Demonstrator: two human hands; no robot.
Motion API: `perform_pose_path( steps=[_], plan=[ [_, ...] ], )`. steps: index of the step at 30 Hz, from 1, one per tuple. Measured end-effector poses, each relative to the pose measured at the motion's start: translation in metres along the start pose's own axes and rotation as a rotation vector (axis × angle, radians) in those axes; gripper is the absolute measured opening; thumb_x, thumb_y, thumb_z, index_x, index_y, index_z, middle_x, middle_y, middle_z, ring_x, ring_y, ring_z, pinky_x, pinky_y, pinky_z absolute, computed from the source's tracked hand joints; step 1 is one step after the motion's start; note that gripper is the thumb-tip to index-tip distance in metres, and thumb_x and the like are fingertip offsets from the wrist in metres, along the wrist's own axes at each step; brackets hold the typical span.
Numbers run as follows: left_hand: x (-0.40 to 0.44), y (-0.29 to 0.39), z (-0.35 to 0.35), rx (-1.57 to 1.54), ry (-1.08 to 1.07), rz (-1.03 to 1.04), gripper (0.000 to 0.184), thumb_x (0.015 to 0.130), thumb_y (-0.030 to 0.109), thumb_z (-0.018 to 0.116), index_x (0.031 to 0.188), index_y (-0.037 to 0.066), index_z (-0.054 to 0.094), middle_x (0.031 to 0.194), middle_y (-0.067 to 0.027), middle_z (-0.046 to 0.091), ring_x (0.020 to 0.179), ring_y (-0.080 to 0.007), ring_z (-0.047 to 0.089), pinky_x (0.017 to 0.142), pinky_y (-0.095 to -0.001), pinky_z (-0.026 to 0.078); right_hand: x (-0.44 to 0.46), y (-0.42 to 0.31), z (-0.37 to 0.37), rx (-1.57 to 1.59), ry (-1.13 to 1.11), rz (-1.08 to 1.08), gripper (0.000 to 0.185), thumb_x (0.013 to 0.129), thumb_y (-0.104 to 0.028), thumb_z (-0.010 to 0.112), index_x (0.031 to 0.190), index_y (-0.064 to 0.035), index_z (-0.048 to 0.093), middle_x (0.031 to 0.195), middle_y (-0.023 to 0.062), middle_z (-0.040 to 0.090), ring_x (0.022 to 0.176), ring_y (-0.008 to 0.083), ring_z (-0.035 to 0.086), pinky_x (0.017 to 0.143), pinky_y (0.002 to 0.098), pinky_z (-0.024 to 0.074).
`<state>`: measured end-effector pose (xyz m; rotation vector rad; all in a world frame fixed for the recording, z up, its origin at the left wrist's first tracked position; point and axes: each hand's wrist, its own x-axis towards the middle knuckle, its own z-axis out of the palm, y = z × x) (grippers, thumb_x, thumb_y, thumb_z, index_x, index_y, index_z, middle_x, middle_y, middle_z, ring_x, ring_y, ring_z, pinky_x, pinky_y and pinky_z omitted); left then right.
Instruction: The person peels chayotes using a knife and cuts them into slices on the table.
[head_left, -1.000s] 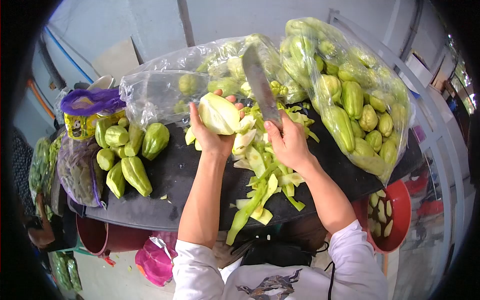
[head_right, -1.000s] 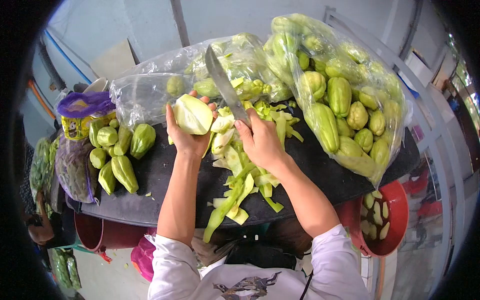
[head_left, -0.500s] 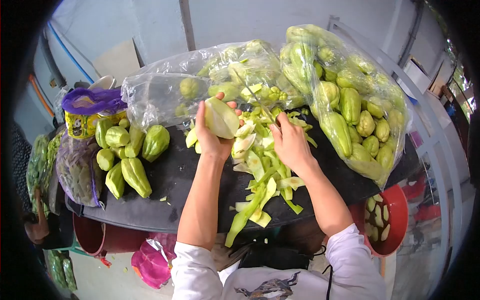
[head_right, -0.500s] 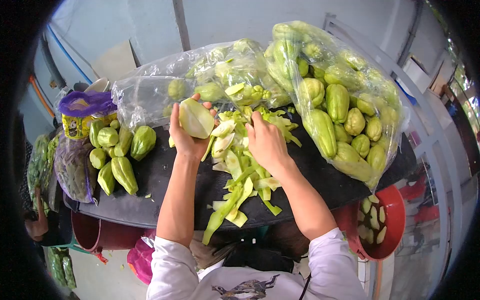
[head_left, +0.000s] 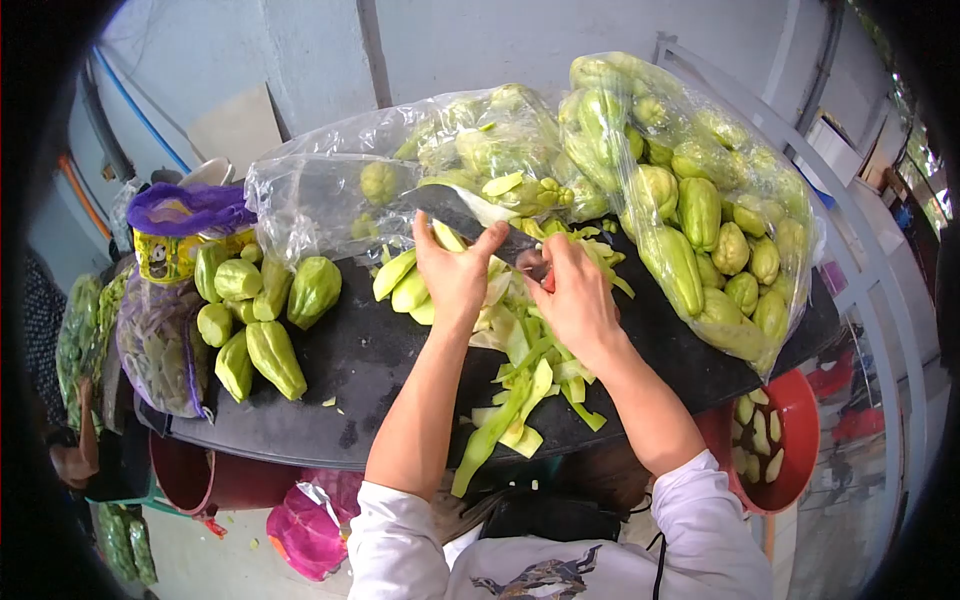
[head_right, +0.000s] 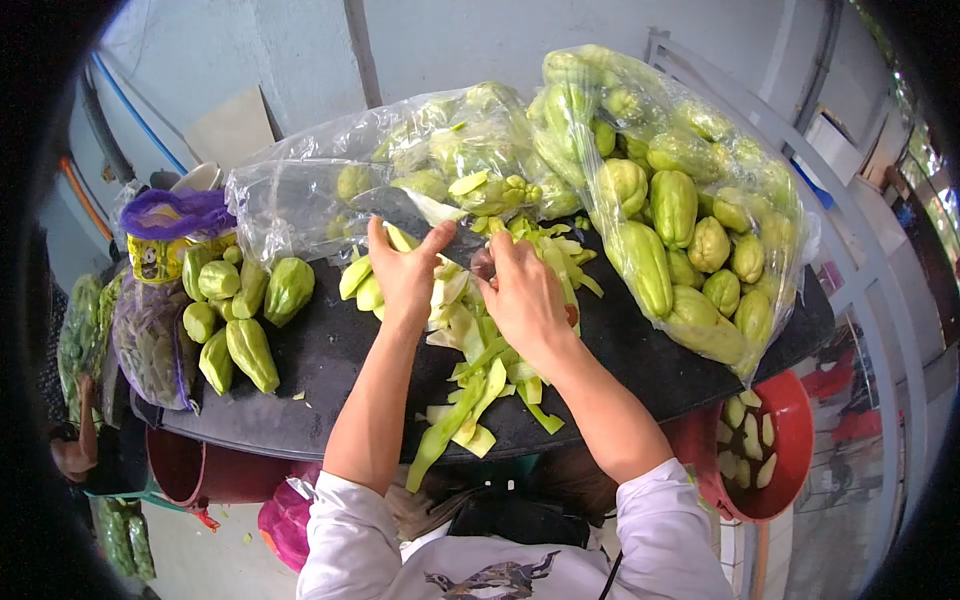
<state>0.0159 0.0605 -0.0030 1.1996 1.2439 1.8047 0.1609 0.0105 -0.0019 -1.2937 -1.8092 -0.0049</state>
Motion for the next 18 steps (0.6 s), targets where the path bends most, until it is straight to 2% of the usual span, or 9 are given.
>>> perform_pose_path(
  steps=[1, 2, 3, 5, 6, 9, 10, 15, 18],
  plan=[
    [0.003, 0.002, -0.002, -0.049, 0.026, -0.029, 0.104, 0.065, 0.025, 0.091, 0.142, -0.011, 0.03, 0.125, -0.0217, 0.056, 0.11, -0.0249, 0.058, 0.097, -0.0317, 0.045, -0.001, -0.001, -0.001, -0.008, -0.062, 0.037, 0.037, 0.078, -0.004, 0.075, 0.101, -0.0038, 0.047, 0.083, 0.0151, 0.057, 0.071, 0.0326, 0.062, 0.065, 0.0435, 0.0508],
    [0.008, -0.005, -0.004, 0.011, 0.05, 0.002, 0.105, 0.067, 0.028, 0.09, 0.143, -0.01, 0.029, 0.125, -0.0206, 0.055, 0.108, -0.0249, 0.058, 0.088, -0.0334, 0.05, -0.002, -0.003, -0.002, -0.017, -0.124, 0.073, 0.037, 0.079, -0.008, 0.075, 0.104, -0.005, 0.047, 0.089, 0.018, 0.058, 0.081, 0.0376, 0.064, 0.069, 0.0469, 0.0518],
    [0.011, -0.001, -0.006, 0.012, 0.049, 0.003, 0.105, 0.067, 0.028, 0.09, 0.143, -0.01, 0.029, 0.125, -0.0206, 0.055, 0.108, -0.0249, 0.058, 0.088, -0.0334, 0.05, -0.003, -0.004, -0.003, -0.016, -0.123, 0.074, 0.037, 0.079, -0.008, 0.075, 0.104, -0.005, 0.047, 0.089, 0.018, 0.058, 0.081, 0.0376, 0.064, 0.069, 0.0469, 0.0518],
    [0.02, 0.007, -0.009, -0.154, 0.097, -0.249, 0.106, 0.068, 0.03, 0.089, 0.145, -0.008, 0.027, 0.125, -0.02, 0.055, 0.102, -0.0238, 0.06, 0.075, -0.0376, 0.054, -0.004, -0.005, -0.006, -0.059, -0.136, 0.047, 0.038, 0.079, -0.007, 0.075, 0.105, -0.0051, 0.047, 0.09, 0.0183, 0.058, 0.083, 0.0382, 0.064, 0.069, 0.0474, 0.0519],
    [0.028, 0.008, -0.009, -0.143, 0.145, -0.244, 0.099, 0.072, 0.035, 0.087, 0.144, -0.005, 0.031, 0.12, -0.0171, 0.057, 0.089, -0.0203, 0.061, 0.059, -0.0379, 0.052, -0.004, -0.006, -0.008, -0.06, -0.136, 0.046, 0.038, 0.079, -0.007, 0.075, 0.105, -0.0051, 0.047, 0.09, 0.0183, 0.058, 0.083, 0.0382, 0.064, 0.069, 0.0474, 0.0519],
    [0.037, 0.012, -0.019, -0.274, 0.171, -0.36, 0.092, 0.074, 0.038, 0.085, 0.14, -0.003, 0.035, 0.111, -0.013, 0.059, 0.079, -0.0178, 0.06, 0.055, -0.0355, 0.048, -0.003, -0.007, -0.009, -0.097, -0.172, 0.056, 0.038, 0.078, -0.005, 0.075, 0.105, -0.0046, 0.047, 0.091, 0.0186, 0.059, 0.085, 0.0383, 0.064, 0.07, 0.0478, 0.0519],
    [0.044, 0.007, -0.023, -0.3, 0.123, -0.393, 0.079, 0.078, 0.043, 0.081, 0.132, 0.002, 0.04, 0.104, -0.01, 0.058, 0.073, -0.018, 0.059, 0.052, -0.0356, 0.046, -0.003, -0.005, -0.008, -0.079, -0.18, 0.065, 0.036, 0.079, -0.005, 0.074, 0.103, -0.0037, 0.048, 0.091, 0.019, 0.059, 0.083, 0.0383, 0.064, 0.07, 0.0475, 0.052],
    [0.047, 0.005, -0.031, -0.573, 0.11, -0.508, 0.062, 0.085, 0.053, 0.069, 0.122, 0.011, 0.043, 0.099, -0.0115, 0.057, 0.075, -0.0249, 0.059, 0.057, -0.0425, 0.049, 0.005, -0.001, -0.014, 0.056, -0.196, 0.172, 0.028, 0.082, -0.007, 0.073, 0.097, -0.0007, 0.05, 0.086, 0.0204, 0.063, 0.076, 0.0381, 0.066, 0.067, 0.0465, 0.0518],
    [0.046, 0.001, -0.035, -0.813, -0.152, -0.581, 0.051, 0.098, 0.051, 0.047, 0.126, 0.009, 0.042, 0.104, -0.0189, 0.055, 0.096, -0.0344, 0.057, 0.077, -0.0471, 0.05, 0.008, 0.001, -0.016, 0.171, -0.181, 0.243, 0.022, 0.089, -0.012, 0.068, 0.095, 0.0012, 0.051, 0.078, 0.0219, 0.066, 0.072, 0.0368, 0.067, 0.065, 0.0464, 0.0499]
  ],
)
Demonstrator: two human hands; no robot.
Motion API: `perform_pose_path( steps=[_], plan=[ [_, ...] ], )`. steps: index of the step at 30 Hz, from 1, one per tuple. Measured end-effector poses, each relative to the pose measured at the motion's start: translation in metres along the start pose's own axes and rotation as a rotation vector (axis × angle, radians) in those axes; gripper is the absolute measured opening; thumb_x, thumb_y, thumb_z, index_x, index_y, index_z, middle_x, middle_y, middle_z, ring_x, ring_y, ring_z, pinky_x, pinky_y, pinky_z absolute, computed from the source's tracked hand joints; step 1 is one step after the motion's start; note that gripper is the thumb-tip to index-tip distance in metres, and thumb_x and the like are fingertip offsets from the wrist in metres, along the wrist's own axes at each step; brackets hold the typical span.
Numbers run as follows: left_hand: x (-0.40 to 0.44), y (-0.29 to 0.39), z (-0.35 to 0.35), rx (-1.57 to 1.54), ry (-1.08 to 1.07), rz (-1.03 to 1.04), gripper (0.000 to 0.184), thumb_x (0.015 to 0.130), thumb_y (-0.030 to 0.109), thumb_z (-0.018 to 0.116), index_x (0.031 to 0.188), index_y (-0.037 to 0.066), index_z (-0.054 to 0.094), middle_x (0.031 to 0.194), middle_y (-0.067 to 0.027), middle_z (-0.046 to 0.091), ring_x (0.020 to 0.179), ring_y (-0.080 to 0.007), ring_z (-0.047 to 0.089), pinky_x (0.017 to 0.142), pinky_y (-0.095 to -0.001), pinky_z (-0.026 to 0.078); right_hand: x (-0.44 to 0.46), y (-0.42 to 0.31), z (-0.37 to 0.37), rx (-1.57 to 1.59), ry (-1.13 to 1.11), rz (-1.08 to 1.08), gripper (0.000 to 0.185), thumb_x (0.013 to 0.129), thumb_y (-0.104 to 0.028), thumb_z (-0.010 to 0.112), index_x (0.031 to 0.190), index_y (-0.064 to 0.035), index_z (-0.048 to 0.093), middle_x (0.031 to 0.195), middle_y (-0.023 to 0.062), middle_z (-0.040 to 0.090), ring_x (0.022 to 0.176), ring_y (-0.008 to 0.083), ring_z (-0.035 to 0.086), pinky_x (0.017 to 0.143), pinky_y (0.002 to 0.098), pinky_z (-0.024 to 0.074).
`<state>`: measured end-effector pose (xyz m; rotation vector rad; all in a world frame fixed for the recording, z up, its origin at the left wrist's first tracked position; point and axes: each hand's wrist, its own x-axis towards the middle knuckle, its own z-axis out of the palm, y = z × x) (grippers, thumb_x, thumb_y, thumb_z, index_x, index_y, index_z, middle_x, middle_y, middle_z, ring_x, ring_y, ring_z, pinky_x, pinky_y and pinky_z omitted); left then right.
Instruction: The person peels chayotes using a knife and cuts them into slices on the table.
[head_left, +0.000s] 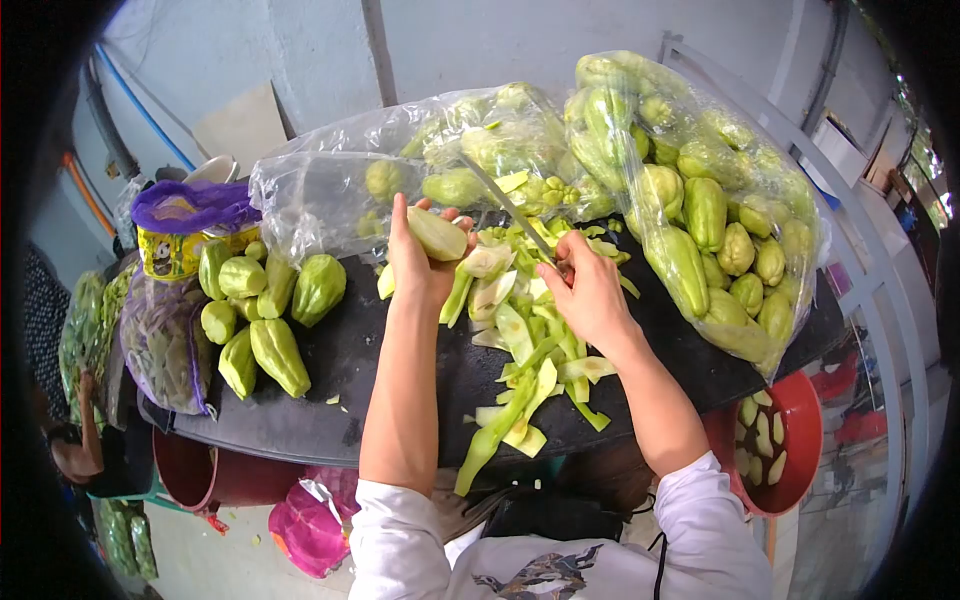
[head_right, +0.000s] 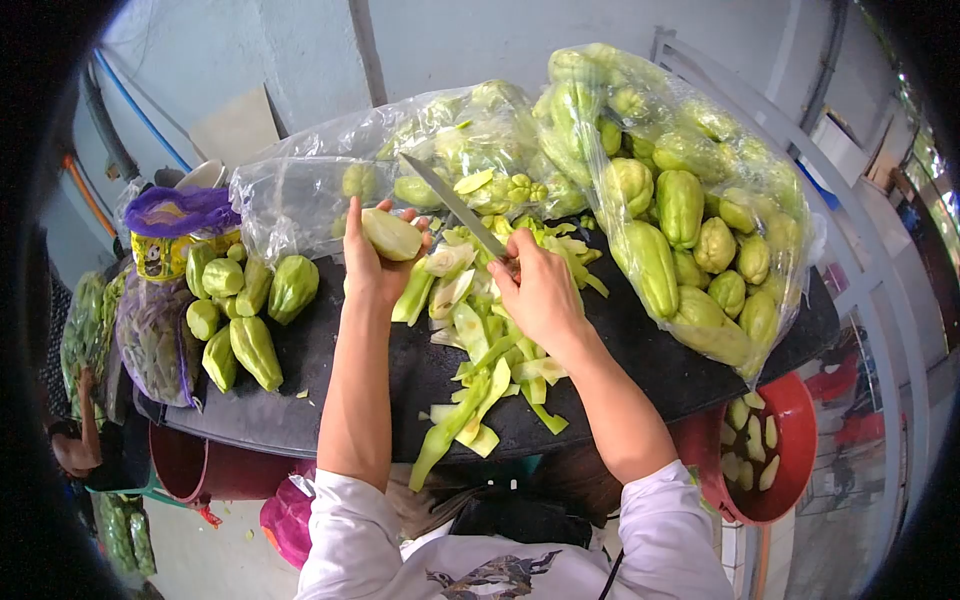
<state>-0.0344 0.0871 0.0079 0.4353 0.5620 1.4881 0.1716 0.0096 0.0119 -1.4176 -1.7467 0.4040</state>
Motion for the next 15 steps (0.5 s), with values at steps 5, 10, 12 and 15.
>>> perform_pose_path(
  steps=[5, 10, 12, 15],
  plan=[
    [-0.007, 0.0, 0.003, -0.086, -0.16, -0.08, 0.051, 0.1, 0.05, 0.041, 0.127, 0.008, 0.045, 0.111, -0.0213, 0.056, 0.097, -0.0343, 0.058, 0.078, -0.0461, 0.05, 0.001, 0.002, 0.001, 0.022, -0.01, -0.012, 0.02, 0.091, -0.014, 0.064, 0.095, 0.001, 0.052, 0.074, 0.0211, 0.065, 0.071, 0.0382, 0.067, 0.064, 0.0466, 0.0492],
    [-0.015, 0.003, 0.003, 0.049, -0.425, -0.047, 0.055, 0.099, 0.047, 0.046, 0.133, 0.004, 0.045, 0.109, -0.0196, 0.06, 0.09, -0.0279, 0.062, 0.075, -0.0384, 0.052, 0.001, 0.013, 0.009, 0.236, 0.002, -0.051, 0.02, 0.096, -0.017, 0.06, 0.097, 0.0012, 0.052, 0.07, 0.0177, 0.065, 0.063, 0.0333, 0.067, 0.06, 0.0433, 0.0489],
    [-0.023, 0.005, 0.006, 0.418, -0.509, 0.156, 0.063, 0.091, 0.044, 0.061, 0.132, -0.001, 0.047, 0.105, -0.016, 0.064, 0.088, -0.0231, 0.065, 0.074, -0.034, 0.053, 0.0, 0.01, 0.002, 0.388, -0.092, 0.104, 0.02, 0.099, -0.02, 0.058, 0.1, -0.0005, 0.054, 0.064, 0.0091, 0.062, 0.053, 0.0193, 0.061, 0.05, 0.0347, 0.0458],
    [-0.031, 0.008, 0.008, 0.641, -0.636, 0.233, 0.069, 0.08, 0.039, 0.074, 0.129, -0.005, 0.052, 0.106, -0.0145, 0.067, 0.09, -0.0225, 0.066, 0.076, -0.0344, 0.054, 0.0, 0.008, -0.01, 0.648, -0.234, 0.175, 0.022, 0.099, -0.025, 0.058, 0.103, -0.0033, 0.057, 0.062, 0.0001, 0.057, 0.049, 0.0072, 0.051, 0.045, 0.0258, 0.0397]
  ],
)
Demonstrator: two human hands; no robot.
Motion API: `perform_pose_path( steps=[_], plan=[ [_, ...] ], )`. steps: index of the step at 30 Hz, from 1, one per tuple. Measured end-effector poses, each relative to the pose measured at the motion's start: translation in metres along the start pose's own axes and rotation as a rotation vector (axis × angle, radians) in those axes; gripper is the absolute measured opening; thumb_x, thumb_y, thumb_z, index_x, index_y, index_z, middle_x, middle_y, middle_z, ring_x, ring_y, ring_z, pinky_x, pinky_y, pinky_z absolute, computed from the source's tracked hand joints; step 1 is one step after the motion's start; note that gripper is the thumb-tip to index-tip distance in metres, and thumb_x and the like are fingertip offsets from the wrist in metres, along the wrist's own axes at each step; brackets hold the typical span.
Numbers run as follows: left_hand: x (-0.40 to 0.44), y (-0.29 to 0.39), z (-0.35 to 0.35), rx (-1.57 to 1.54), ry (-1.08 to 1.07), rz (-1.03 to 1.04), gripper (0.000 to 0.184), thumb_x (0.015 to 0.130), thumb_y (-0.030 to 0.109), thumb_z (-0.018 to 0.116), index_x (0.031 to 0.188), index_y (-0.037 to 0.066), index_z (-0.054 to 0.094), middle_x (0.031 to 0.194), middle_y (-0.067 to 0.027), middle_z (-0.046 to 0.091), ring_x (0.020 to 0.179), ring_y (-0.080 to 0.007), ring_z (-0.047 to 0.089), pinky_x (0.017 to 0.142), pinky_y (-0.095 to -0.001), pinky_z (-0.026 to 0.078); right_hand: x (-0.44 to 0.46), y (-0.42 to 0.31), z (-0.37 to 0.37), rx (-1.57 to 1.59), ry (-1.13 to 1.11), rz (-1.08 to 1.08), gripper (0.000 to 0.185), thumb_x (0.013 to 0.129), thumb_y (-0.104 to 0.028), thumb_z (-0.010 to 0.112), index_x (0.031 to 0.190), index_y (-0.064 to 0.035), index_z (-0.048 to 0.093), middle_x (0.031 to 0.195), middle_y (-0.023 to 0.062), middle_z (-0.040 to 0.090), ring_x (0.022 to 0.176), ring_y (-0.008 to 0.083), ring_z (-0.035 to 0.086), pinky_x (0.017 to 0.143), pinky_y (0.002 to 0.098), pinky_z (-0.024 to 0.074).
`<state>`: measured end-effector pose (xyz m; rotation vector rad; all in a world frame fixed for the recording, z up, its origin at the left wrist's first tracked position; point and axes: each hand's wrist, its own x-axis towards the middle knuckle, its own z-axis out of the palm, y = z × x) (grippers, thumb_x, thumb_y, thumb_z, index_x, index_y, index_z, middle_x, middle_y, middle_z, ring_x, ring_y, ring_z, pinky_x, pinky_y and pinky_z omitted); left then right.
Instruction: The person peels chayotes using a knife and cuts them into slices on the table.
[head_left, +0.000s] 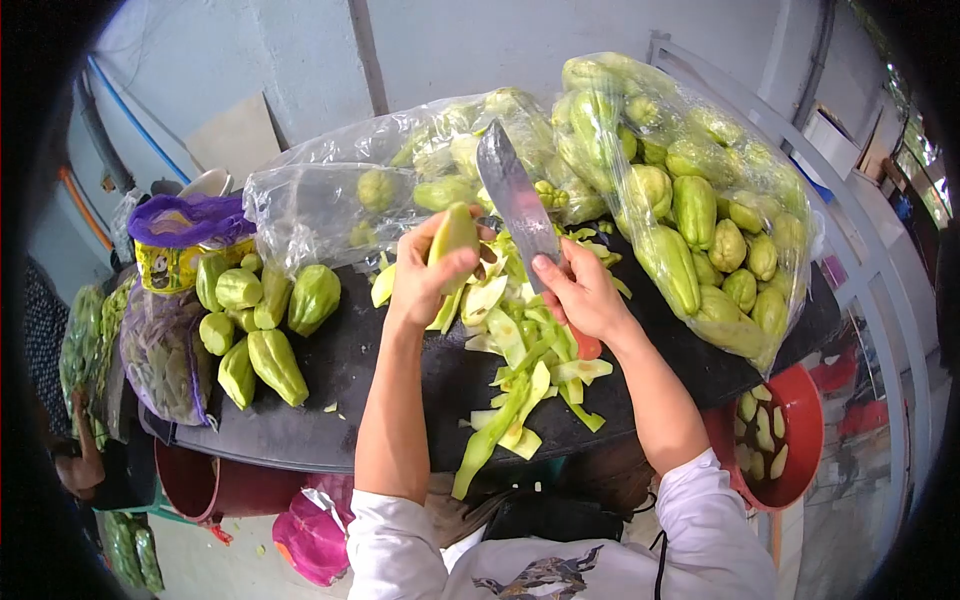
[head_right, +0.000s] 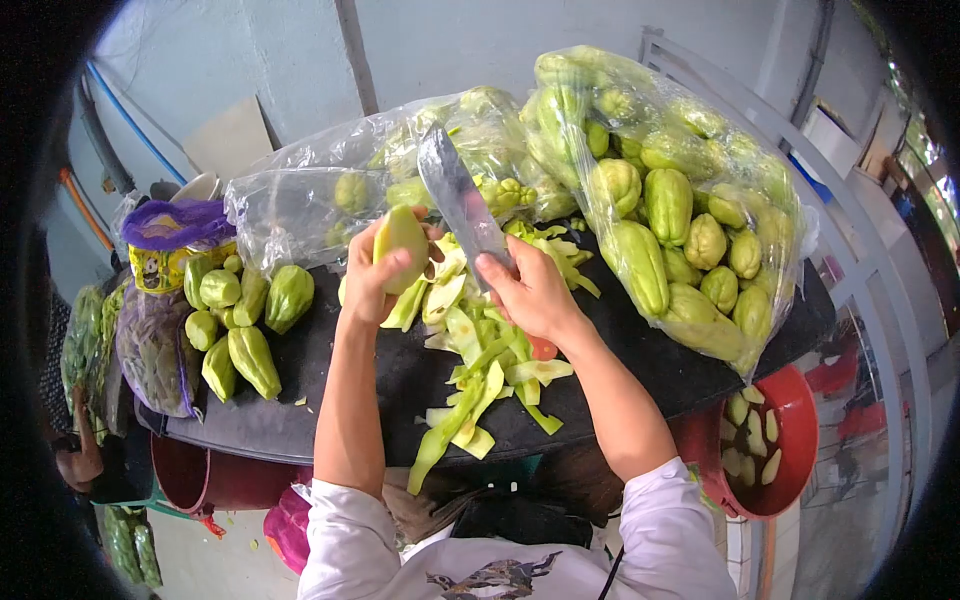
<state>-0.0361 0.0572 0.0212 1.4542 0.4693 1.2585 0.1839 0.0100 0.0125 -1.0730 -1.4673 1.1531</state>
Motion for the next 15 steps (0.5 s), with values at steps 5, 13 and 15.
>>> perform_pose_path(
  steps=[5, 13, 15],
  plan=[
    [-0.009, 0.014, 0.021, 0.226, -0.087, -0.012, 0.06, 0.058, 0.005, 0.078, 0.116, -0.001, 0.064, 0.107, -0.0087, 0.069, 0.091, -0.0163, 0.065, 0.083, -0.0298, 0.052, -0.006, -0.011, -0.006, 0.01, -0.069, -0.005, 0.051, 0.077, -0.042, 0.083, 0.094, 0.0009, 0.06, 0.062, -0.0017, 0.055, 0.05, 0.0055, 0.049, 0.046, 0.0233, 0.0382],
    [-0.012, 0.024, 0.035, 0.504, -0.198, 0.034, 0.053, 0.056, 0.008, 0.079, 0.107, 0.0, 0.067, 0.093, -0.0067, 0.069, 0.084, -0.012, 0.063, 0.08, -0.0281, 0.051, -0.008, -0.018, -0.008, -0.064, -0.107, -0.138, 0.057, 0.063, -0.049, 0.09, 0.077, -0.0035, 0.058, 0.063, -0.004, 0.051, 0.059, 0.0053, 0.047, 0.053, 0.0237, 0.0367],
    [-0.013, 0.024, 0.036, 0.506, -0.199, 0.051, 0.052, 0.055, 0.008, 0.078, 0.106, 0.0, 0.067, 0.091, -0.0068, 0.069, 0.083, -0.0121, 0.063, 0.079, -0.0282, 0.051, -0.006, -0.012, -0.008, -0.088, -0.079, -0.191, 0.06, 0.06, -0.05, 0.091, 0.075, -0.0042, 0.056, 0.063, -0.0052, 0.047, 0.059, 0.0052, 0.043, 0.053, 0.0238, 0.0349]
  ],
)
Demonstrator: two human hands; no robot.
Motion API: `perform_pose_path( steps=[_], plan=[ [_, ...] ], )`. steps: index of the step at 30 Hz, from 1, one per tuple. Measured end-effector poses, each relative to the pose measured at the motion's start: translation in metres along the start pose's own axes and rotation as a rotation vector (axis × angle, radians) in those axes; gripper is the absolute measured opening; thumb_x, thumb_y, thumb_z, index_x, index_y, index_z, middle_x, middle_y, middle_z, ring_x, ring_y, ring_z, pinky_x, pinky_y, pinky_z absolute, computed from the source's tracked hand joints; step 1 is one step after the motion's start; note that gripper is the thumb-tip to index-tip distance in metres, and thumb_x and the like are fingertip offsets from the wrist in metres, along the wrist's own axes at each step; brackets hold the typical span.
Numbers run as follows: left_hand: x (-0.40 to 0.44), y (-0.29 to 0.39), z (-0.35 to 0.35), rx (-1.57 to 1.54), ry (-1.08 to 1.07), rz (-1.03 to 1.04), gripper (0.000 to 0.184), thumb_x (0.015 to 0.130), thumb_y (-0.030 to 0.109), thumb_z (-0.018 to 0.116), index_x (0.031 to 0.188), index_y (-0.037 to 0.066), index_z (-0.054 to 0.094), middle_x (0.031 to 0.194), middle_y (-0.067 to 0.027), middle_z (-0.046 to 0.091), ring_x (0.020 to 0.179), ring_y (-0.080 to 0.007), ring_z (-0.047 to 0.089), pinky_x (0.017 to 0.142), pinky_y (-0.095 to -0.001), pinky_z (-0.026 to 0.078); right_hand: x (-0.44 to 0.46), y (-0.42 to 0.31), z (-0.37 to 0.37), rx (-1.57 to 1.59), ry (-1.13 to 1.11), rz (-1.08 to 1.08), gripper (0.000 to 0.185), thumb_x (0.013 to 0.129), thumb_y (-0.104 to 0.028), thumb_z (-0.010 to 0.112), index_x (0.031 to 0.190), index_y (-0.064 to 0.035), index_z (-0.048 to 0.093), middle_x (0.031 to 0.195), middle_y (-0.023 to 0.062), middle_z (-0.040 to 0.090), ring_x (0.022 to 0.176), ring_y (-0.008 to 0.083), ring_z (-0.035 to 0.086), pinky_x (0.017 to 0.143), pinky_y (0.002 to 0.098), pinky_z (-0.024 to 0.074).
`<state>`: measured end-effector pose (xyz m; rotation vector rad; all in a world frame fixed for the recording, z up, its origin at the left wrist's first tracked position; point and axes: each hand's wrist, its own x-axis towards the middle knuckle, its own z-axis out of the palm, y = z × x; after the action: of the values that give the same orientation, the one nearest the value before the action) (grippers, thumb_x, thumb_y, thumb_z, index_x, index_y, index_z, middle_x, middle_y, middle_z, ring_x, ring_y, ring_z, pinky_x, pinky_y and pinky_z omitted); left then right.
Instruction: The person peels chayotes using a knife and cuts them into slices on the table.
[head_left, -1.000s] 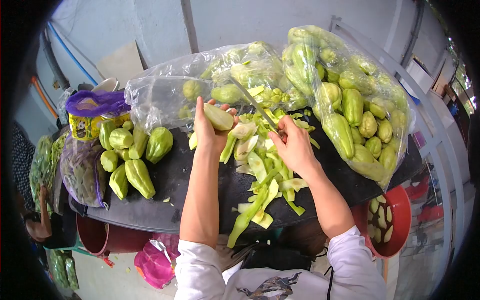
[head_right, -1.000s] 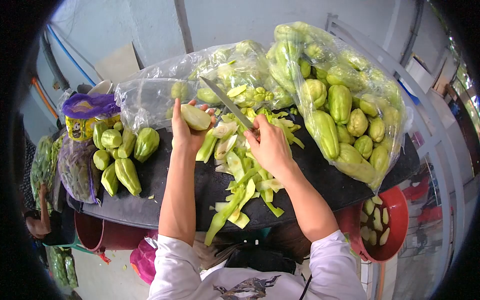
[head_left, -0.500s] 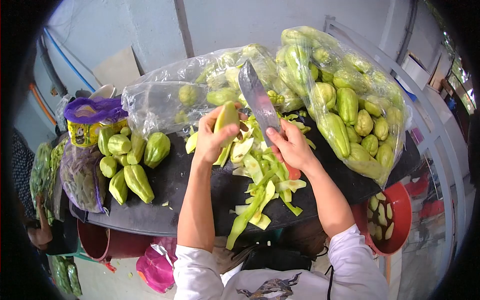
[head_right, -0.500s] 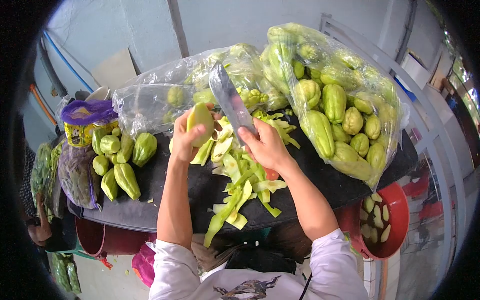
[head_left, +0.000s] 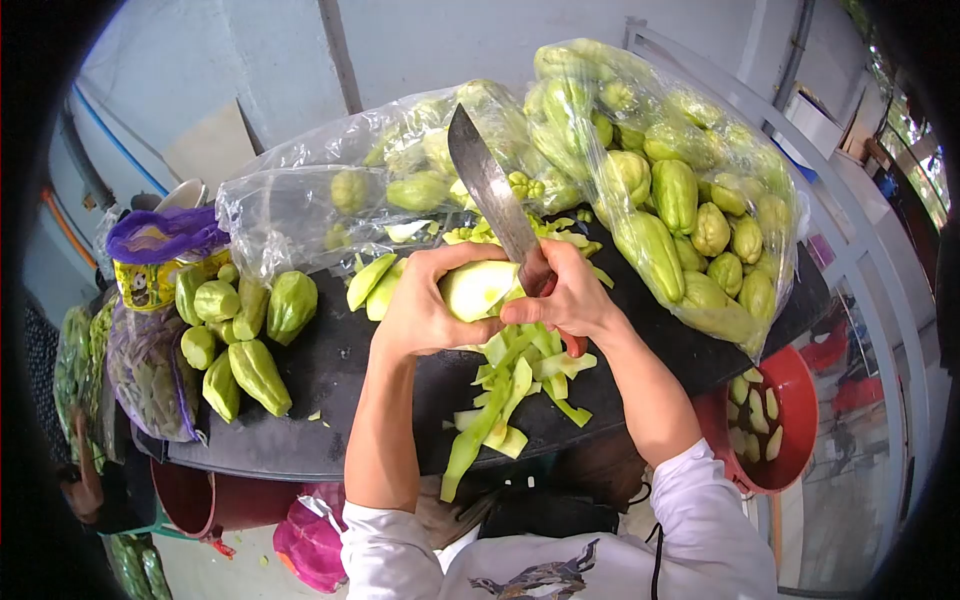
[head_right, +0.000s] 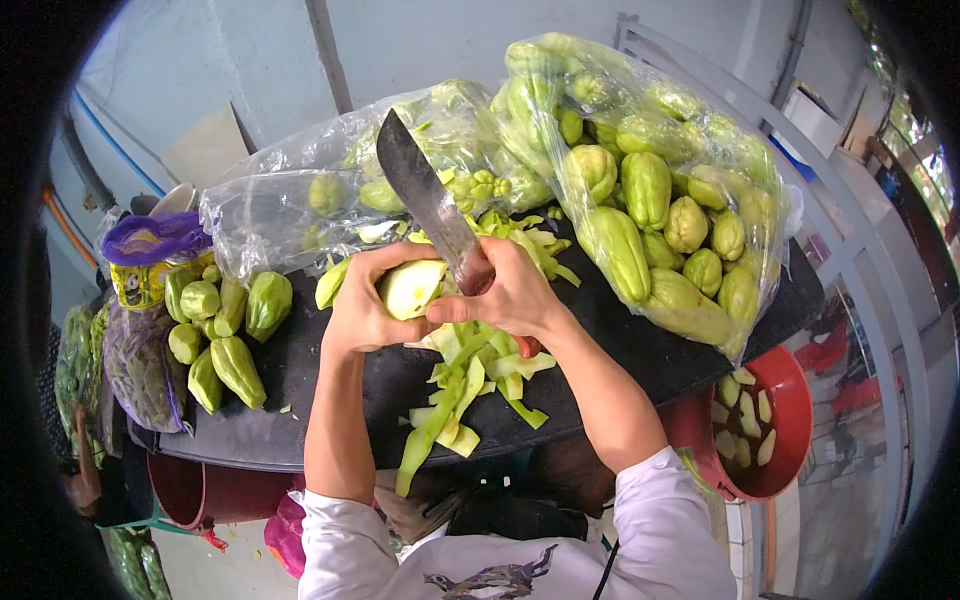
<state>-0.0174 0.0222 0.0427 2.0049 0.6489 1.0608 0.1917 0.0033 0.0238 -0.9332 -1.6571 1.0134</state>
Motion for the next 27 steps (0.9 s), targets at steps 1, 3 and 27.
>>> perform_pose_path(
  steps=[1, 3, 27],
  plan=[
    [0.0, 0.0, 0.0, 0.021, -0.006, -0.007, 0.055, 0.053, 0.009, 0.078, 0.107, -0.001, 0.067, 0.093, -0.0063, 0.068, 0.084, -0.0115, 0.062, 0.08, -0.0277, 0.051, 0.0, 0.001, 0.0, 0.0, 0.001, 0.0, 0.06, 0.06, -0.05, 0.091, 0.075, -0.0042, 0.056, 0.063, -0.0052, 0.047, 0.059, 0.0052, 0.043, 0.053, 0.0238, 0.0349],
    [0.0, 0.0, 0.001, 0.041, -0.011, -0.015, 0.059, 0.051, 0.011, 0.078, 0.107, -0.002, 0.066, 0.095, -0.0057, 0.067, 0.086, -0.0109, 0.061, 0.081, -0.0271, 0.05, 0.001, 0.002, 0.0, -0.113, 0.009, -0.054, 0.06, 0.059, -0.051, 0.091, 0.073, -0.0051, 0.055, 0.062, -0.0061, 0.045, 0.058, 0.0055, 0.042, 0.052, 0.0245, 0.0342],
    [0.002, -0.041, -0.006, -1.035, 0.159, -0.206, 0.076, 0.092, 0.061, 0.052, 0.127, -0.006, 0.052, 0.103, -0.0176, 0.063, 0.089, -0.0301, 0.066, 0.075, -0.0392, 0.055, 0.004, 0.012, 0.002, 0.141, 0.121, 0.205, 0.063, 0.102, -0.059, 0.036, 0.071, -0.0056, 0.048, 0.051, 0.0005, 0.045, 0.036, 0.0105, 0.045, 0.035, 0.0259, 0.0368]
  ],
)
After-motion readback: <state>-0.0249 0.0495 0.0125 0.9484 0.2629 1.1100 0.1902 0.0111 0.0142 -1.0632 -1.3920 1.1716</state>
